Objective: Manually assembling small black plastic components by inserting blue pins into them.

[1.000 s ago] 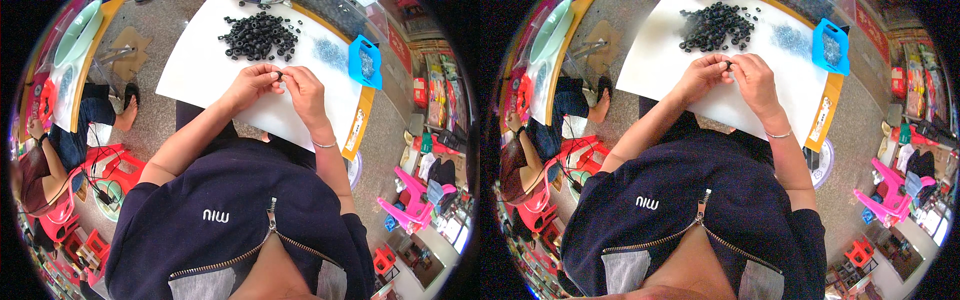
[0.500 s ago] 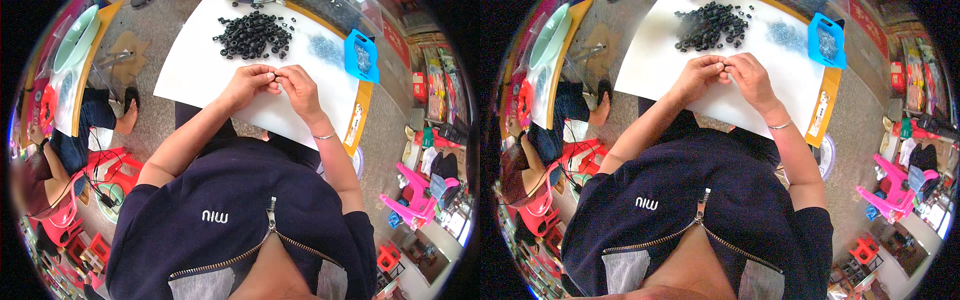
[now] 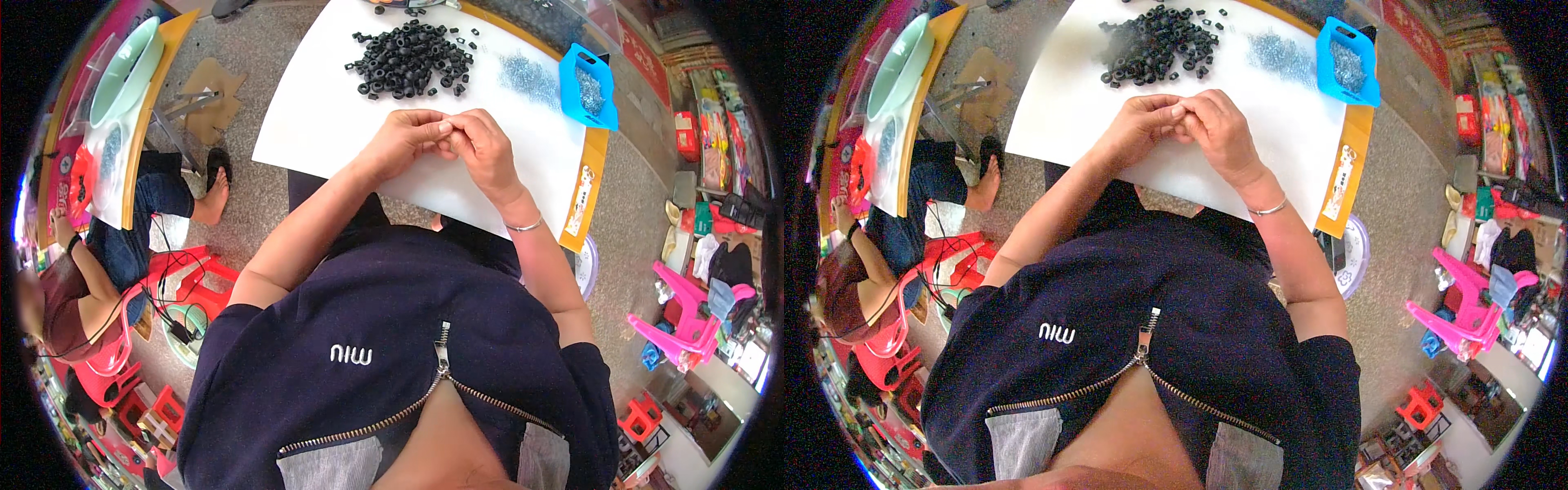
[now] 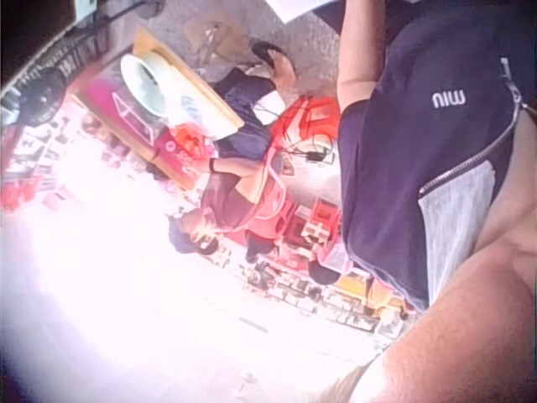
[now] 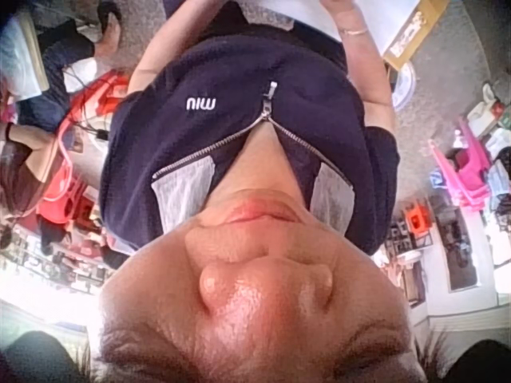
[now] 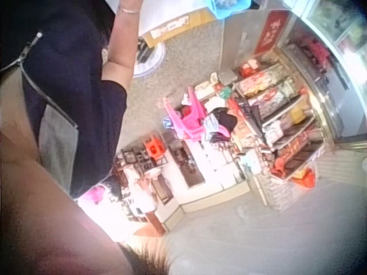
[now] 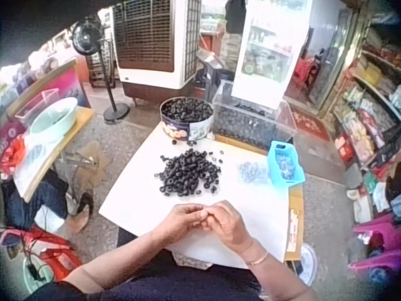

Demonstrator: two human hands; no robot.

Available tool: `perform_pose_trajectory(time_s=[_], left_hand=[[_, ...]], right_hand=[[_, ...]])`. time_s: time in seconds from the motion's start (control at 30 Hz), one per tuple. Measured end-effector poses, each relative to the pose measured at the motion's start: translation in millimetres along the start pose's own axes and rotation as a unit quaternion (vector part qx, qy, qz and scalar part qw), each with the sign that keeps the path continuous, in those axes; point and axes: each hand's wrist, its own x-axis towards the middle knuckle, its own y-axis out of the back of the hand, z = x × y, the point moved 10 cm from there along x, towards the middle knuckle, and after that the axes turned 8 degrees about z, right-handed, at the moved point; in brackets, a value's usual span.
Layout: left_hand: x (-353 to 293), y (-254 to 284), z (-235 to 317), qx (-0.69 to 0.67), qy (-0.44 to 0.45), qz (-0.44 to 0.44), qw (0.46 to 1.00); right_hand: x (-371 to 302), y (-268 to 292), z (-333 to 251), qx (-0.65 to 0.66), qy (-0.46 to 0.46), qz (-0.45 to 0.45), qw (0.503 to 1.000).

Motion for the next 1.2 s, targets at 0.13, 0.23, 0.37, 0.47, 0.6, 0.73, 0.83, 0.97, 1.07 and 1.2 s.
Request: perform_pose_trajectory(time_s=[0.13, 0.23, 0.37, 0.47, 0.6, 0.73, 0.83, 0.97, 1.07, 1.2], left_hand=[[-1.6, -4.5, 0.8, -0.001, 0.008, -0.020, 1.000], [-0.2, -2.0, 0.2, -0.012, 0.002, -0.006, 1.000], [1.8, -0.4, -0.2, -0.048, -0.013, -0.003, 0.999], [1.7, -0.1, -3.0, -0.045, -0.021, 0.001, 0.999], [-4.5, -8.4, -9.5, -0.047, -0.010, 0.034, 0.998], [-9.0, -12.0, -15.7, 0.043, 0.001, 0.060, 0.997], [-7.9, -14.7, -13.1, 0.005, 0.004, 0.047, 0.999], [-4.3, -20.4, 3.2, -0.174, 0.002, -0.055, 0.983], [0.3, -13.6, -5.9, -0.070, 0.026, -0.026, 0.997], [1.6, -12.3, 1.5, -0.093, 0.016, -0.008, 0.995]], right_hand=[[-4.6, -1.9, 9.8, 0.044, -0.069, -0.001, 0.997], [-8.3, -4.3, 16.1, 0.127, -0.168, 0.005, 0.978], [-18.3, 4.7, 43.8, 0.106, -0.220, 0.109, 0.964], [-17.6, -3.0, 49.2, 0.138, -0.252, 0.132, 0.949], [-18.1, -24.2, 39.3, 0.201, -0.318, 0.110, 0.920], [-21.8, -30.1, 38.0, 0.169, -0.275, 0.114, 0.939], [-23.1, -26.7, 37.2, 0.191, -0.333, 0.102, 0.918], [-17.6, -17.7, 29.6, 0.239, -0.302, 0.060, 0.921], [-10.5, -6.1, 26.3, 0.207, -0.235, 0.046, 0.949], [6.9, 8.9, 47.2, 0.098, -0.215, 0.040, 0.971]])
